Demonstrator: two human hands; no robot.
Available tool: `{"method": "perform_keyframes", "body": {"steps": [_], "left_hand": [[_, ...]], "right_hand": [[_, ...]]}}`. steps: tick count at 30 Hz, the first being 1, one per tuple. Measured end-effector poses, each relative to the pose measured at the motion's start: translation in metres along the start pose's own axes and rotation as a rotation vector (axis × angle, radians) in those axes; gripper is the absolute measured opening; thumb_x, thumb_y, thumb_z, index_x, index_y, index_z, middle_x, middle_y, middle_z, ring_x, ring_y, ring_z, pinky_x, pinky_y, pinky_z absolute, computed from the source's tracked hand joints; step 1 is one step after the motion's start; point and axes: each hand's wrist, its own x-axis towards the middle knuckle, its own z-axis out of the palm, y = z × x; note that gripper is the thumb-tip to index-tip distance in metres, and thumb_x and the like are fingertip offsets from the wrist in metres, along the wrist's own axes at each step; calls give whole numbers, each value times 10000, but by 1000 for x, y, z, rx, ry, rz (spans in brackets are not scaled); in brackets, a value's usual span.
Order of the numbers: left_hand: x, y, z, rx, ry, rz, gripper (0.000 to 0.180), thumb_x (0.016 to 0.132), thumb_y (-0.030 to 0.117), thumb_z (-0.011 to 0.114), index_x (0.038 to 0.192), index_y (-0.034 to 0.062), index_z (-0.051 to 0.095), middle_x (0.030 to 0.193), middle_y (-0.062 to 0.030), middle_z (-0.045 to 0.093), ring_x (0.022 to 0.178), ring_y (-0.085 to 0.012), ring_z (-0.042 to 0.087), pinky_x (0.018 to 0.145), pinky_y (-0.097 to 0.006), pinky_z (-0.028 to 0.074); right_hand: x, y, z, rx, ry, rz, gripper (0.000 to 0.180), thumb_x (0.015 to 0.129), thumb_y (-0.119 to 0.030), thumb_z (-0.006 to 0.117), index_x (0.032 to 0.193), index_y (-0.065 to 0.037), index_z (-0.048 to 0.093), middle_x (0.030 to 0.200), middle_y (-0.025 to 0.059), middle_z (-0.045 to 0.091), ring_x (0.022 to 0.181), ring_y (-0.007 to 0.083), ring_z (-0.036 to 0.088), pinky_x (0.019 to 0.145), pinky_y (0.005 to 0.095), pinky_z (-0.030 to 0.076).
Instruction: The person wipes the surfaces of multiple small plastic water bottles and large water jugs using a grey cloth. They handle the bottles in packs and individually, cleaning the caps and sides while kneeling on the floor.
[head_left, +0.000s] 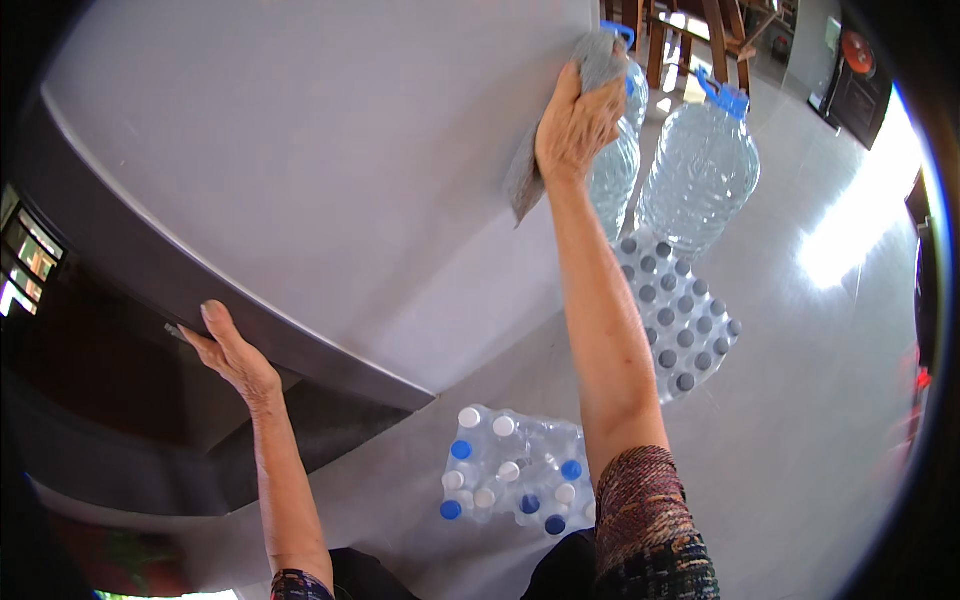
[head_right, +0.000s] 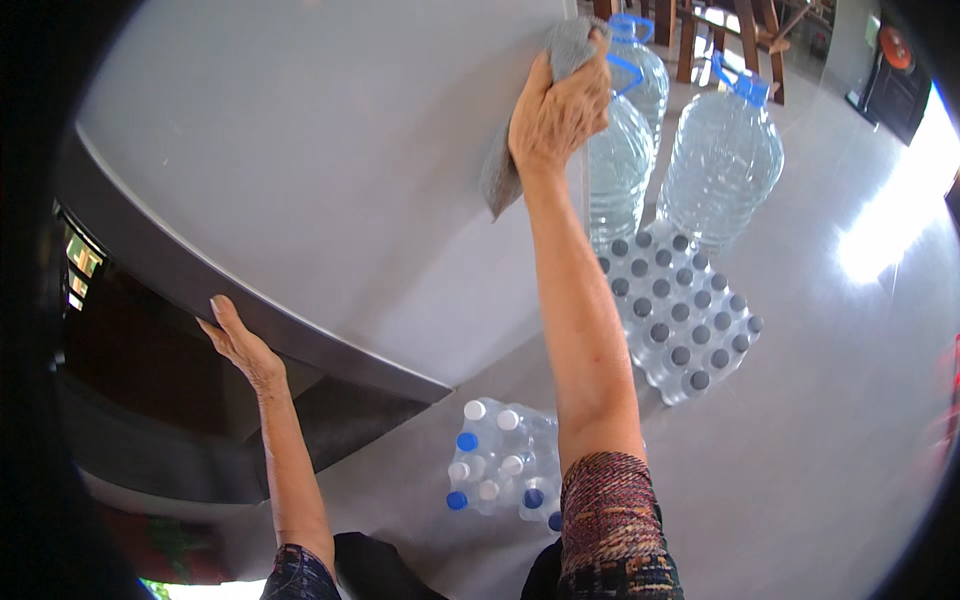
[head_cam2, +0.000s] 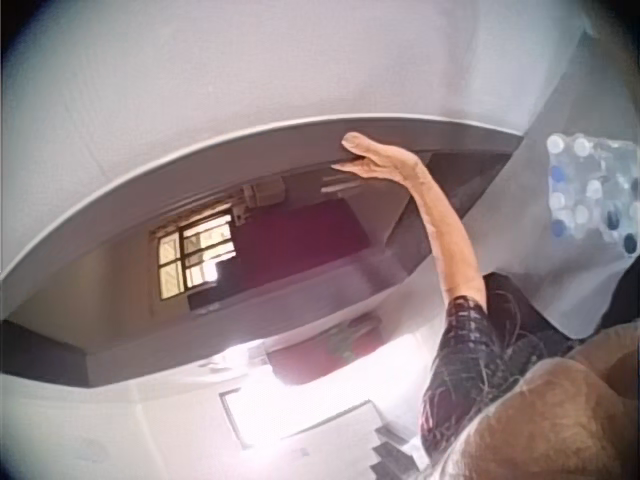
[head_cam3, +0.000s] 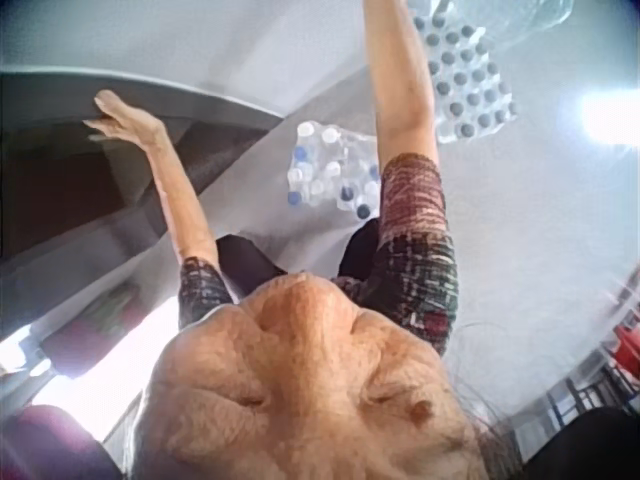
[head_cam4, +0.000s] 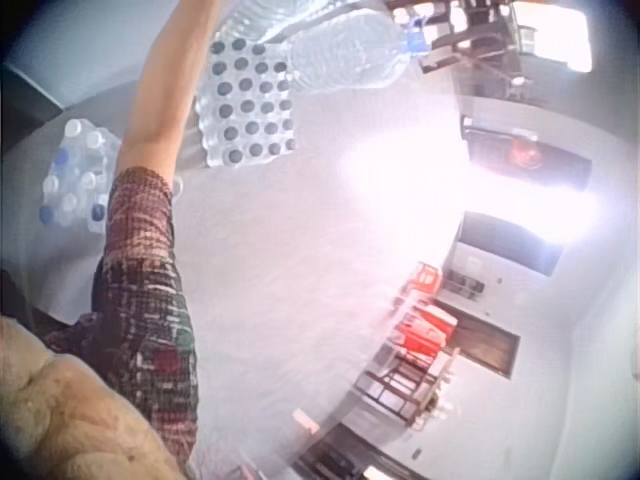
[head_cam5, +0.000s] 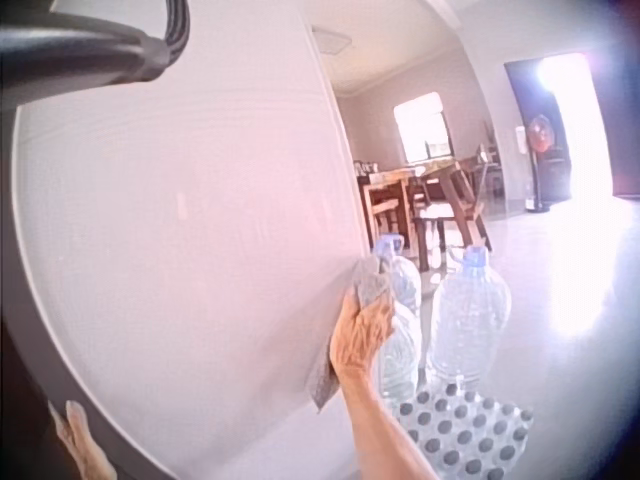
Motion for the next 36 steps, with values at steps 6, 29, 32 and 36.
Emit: {"method": "perform_keyframes", "body": {"steps": [6,29,32,36], "left_hand": [[11,-1,-12,108,80,38,723,926,489,508,1384,-41,327,1362,-182,431,1206,-261,441,1036,-362,337],[5,7,-5,85,-19,108,672,949,414,510,1387,-55,312,1374,-173,434,1196,-249,450,1044,-366,331],[4,0,-5,58,-11,131,638,961,372,506,1380,-69,313,1355,-195,444,1179,-252,460,1034,-365,342],[10,-15,-11,7,10,206,640,960,337,519,1374,-97,296,1333,-228,453,1171,-254,468,1032,-357,347]], "right_hand": [[-116,42,-35,-45,-136,260,676,889,-252,571,1435,-25,244,1439,184,333,1345,329,291,1058,514,220],[-221,-65,-58,27,-451,-25,794,704,54,553,1445,-36,284,1477,305,173,1360,429,225,1059,493,243],[-217,-15,-54,0,-252,255,683,794,-15,556,1424,1,292,1459,286,226,1326,433,262,1055,490,241],[-232,37,-58,-46,-215,936,491,907,-185,491,1349,1,383,1327,221,442,1230,354,406,1012,438,325]]}}
